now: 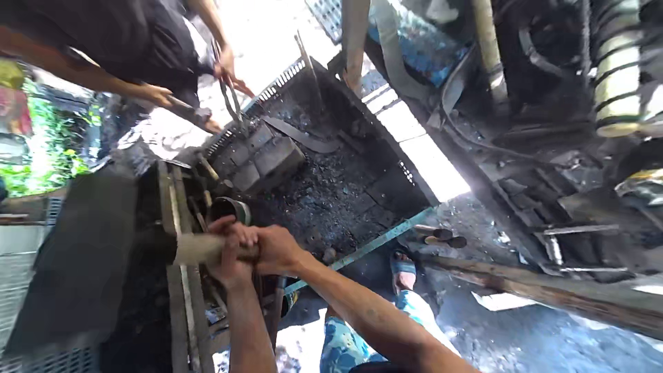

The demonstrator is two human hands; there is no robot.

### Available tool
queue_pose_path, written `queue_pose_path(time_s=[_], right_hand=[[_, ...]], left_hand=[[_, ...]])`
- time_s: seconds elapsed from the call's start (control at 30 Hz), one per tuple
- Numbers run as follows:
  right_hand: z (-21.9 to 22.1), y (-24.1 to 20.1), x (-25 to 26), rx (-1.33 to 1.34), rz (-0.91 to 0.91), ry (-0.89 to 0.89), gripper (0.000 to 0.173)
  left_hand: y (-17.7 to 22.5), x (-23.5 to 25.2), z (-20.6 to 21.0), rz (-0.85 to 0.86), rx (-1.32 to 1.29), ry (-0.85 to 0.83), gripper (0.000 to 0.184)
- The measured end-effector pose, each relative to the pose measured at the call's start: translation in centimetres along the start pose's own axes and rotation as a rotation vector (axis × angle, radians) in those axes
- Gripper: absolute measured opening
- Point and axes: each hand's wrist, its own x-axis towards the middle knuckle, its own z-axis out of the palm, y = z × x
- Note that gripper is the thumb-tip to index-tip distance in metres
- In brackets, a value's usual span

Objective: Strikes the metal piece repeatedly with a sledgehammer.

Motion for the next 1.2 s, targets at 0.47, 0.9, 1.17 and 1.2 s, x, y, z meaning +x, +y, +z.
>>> queue_pose_path(time_s=[0.47,0.9,1.17,1.2], right_hand=[[-3.5,-5.0,9.2,0.028,-0.305,0.398,0.051],[-1.2,-4.3,-0.8,0.123,-0.194,0.148,0.049],[-6.4,-5.4,8.8,0.022,-0.457,0.401,0.057],[-3.9,0.1,8.4,0.046,-0.262,0.327,0.054]], left_hand=[[6.3,10.7,3.8,0.214,0.178,-0.247,0.036],[6.5,0.3,3.4,0.114,0.218,-0.153,0.033],[4.1,10.3,1.7,0.353,0.297,-0.314,0.051],[-2.4,8.5,-0.2,0.189,0.288,-0.218,0.048]])
